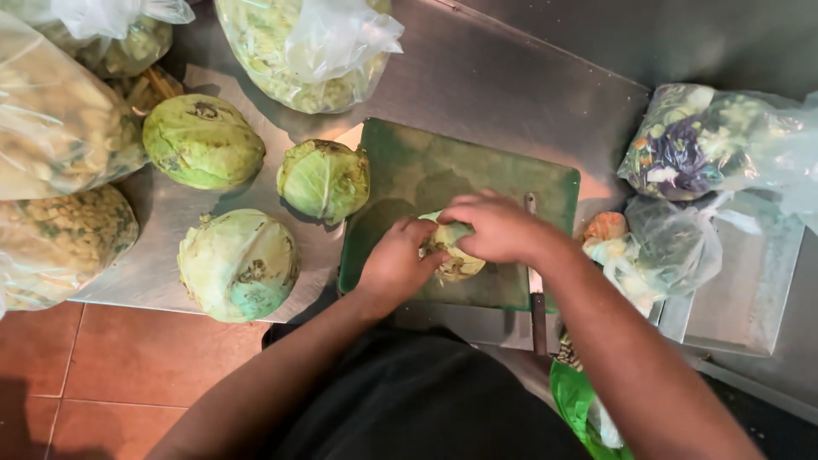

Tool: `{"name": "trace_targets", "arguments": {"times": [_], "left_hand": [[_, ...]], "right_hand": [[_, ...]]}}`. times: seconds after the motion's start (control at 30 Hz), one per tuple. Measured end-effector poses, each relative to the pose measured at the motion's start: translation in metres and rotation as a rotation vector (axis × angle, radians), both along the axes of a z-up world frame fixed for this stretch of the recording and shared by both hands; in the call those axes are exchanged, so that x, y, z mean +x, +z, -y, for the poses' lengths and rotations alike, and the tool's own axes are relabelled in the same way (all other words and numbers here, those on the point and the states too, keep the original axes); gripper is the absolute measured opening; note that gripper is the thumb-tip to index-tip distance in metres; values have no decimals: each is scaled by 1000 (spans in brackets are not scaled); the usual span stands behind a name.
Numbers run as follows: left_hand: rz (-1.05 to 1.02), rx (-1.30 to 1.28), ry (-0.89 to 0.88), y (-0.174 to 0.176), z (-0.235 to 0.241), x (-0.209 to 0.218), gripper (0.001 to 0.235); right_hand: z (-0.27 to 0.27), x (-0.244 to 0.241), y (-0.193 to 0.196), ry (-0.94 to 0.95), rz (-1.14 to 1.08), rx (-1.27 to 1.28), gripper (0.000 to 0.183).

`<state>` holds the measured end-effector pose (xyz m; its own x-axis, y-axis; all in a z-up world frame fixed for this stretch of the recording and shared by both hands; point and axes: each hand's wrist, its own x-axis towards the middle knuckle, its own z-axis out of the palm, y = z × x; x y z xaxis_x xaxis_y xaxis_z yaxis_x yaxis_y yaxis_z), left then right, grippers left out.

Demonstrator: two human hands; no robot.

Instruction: The recorder is cutting and peeling leaves from several whole cabbages on a stainless steel counter.

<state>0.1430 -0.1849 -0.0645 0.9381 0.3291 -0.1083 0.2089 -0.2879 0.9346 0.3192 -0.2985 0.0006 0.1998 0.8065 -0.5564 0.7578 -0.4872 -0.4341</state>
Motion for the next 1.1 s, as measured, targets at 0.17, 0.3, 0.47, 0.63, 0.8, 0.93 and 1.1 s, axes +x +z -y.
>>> {"name": "trace_targets", "arguments": {"times": [0.17, 0.3, 0.47, 0.63, 0.8, 0.93, 1.1], "left_hand": [[-43, -90, -24, -3, 7, 2, 36], [-180, -178, 10, -8, 5, 14, 40], [-36, 78, -105, -6, 0, 10, 18], [49, 168, -100, 12, -3, 8, 18], [79, 233, -116, 12, -6, 17, 29], [55, 249, -186, -9, -11, 34, 41], [2, 241, -429, -40, -26, 47, 48]], "right_hand": [[2, -5, 22, -23, 69, -22, 41], [12, -12, 24, 26, 151, 42, 26], [43, -31, 28, -29, 234, 196, 19], [91, -44, 27, -98, 288, 313, 24], [144, -59, 12, -238, 258, 260, 27], [181, -73, -25, -314, 273, 175, 24], [187, -88, -42, -401, 257, 198, 42]]}}
